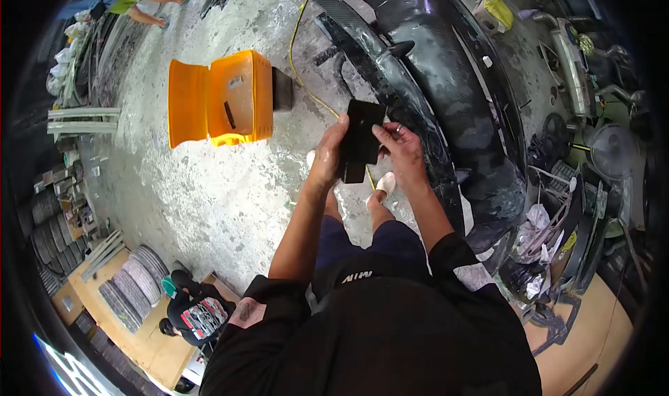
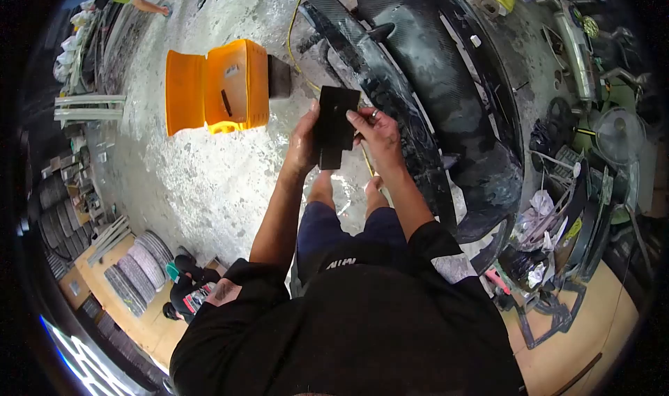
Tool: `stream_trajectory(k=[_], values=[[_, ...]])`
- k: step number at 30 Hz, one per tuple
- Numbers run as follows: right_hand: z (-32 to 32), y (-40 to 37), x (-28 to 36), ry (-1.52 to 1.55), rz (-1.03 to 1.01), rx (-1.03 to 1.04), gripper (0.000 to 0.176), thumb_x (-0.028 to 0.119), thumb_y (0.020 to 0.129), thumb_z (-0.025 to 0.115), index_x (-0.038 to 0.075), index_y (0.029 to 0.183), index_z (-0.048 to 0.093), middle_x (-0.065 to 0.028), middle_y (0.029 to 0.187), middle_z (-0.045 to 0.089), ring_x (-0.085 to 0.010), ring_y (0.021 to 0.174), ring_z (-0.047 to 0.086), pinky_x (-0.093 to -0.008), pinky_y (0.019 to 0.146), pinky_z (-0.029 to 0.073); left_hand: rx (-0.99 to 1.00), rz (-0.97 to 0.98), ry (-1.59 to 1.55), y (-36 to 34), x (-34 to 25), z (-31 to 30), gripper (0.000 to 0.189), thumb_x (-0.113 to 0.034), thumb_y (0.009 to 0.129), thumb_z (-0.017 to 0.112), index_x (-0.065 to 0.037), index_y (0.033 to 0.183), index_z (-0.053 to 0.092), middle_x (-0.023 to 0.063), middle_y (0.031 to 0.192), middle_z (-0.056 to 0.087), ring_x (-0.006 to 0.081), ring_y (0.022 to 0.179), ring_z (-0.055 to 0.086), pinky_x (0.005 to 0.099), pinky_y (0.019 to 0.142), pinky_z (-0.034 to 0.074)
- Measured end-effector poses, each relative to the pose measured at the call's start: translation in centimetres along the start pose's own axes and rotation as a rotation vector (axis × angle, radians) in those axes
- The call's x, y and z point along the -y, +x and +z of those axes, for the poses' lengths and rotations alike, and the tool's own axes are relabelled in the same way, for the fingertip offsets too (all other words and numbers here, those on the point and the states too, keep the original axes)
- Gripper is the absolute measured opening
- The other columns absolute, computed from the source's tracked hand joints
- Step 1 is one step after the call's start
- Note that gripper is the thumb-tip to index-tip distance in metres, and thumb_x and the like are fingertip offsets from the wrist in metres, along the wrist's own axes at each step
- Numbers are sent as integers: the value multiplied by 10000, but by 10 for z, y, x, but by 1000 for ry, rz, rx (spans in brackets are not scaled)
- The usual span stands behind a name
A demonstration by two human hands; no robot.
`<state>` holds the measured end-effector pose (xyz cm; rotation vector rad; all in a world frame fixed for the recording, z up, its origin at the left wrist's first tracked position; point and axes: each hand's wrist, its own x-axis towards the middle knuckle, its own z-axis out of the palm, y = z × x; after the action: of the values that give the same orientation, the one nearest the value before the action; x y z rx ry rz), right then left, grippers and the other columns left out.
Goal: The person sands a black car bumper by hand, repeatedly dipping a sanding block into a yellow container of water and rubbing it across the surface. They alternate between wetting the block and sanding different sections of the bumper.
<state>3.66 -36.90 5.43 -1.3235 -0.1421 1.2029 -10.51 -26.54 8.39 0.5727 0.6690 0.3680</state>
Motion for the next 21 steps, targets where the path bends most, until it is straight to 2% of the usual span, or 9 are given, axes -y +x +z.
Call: stream_trajectory(k=[4,8,10,11,13,15,17,19,21], values=[[-5,-6,6,7,17,-29,280,231,908,836,29,1047,699,6,857,682,-60,694,597,-223,575,464,-223,63,63,1,31,0,478,-458,1089,507,-21,1182,676,107,1050,733,171,873,716,304,802,586],[-6,-8,9,-47,21,-46,289,248,900,845,29,1029,708,20,848,684,-62,720,604,-228,611,464,-184,41,-77,-5,28,12,485,-474,1083,512,-29,1174,683,101,1032,736,171,835,718,308,772,593],[-5,-6,11,-160,73,8,305,229,941,802,81,1167,662,23,1026,691,-66,831,621,-250,724,472,-129,46,-86,-5,26,7,493,-487,1082,510,-36,1182,683,86,994,730,156,820,710,298,761,591],[0,-4,11,-166,74,30,305,229,941,802,81,1167,662,23,1026,691,-66,831,621,-250,724,472,-141,64,-90,-5,26,4,493,-487,1082,510,-36,1182,683,86,994,730,156,820,710,298,761,591],[9,-2,5,-57,36,18,449,251,954,787,117,1324,570,27,1185,639,-70,967,625,-270,820,481,-134,59,-186,-9,26,-4,503,-494,1084,502,-37,1189,682,76,969,724,155,813,708,297,763,592],[16,7,0,-5,100,94,535,243,958,781,142,1401,500,18,1246,589,-83,1041,621,-267,794,509,-107,71,-182,-11,18,-14,509,-488,1096,482,-26,1176,681,54,974,720,157,791,694,291,728,569],[11,10,5,-185,134,103,629,275,896,848,113,1400,508,-41,1221,604,-147,987,659,-300,732,559,-13,75,-167,-16,10,-18,570,-518,1078,488,-14,1305,630,130,1081,737,231,869,733,372,764,614],[14,14,24,-597,-71,77,524,250,913,831,74,1339,583,-10,1170,632,-86,931,628,-242,710,528,-85,131,18,-7,10,-32,508,-466,1077,532,-14,1274,659,119,1105,730,205,903,718,339,796,595],[3,18,59,-869,-490,-12,486,237,878,858,47,1267,638,-27,1105,655,-111,947,628,-273,742,528,-223,313,325,10,4,-26,490,-401,1046,639,-1,1328,660,63,1077,700,145,928,649,278,814,529]])
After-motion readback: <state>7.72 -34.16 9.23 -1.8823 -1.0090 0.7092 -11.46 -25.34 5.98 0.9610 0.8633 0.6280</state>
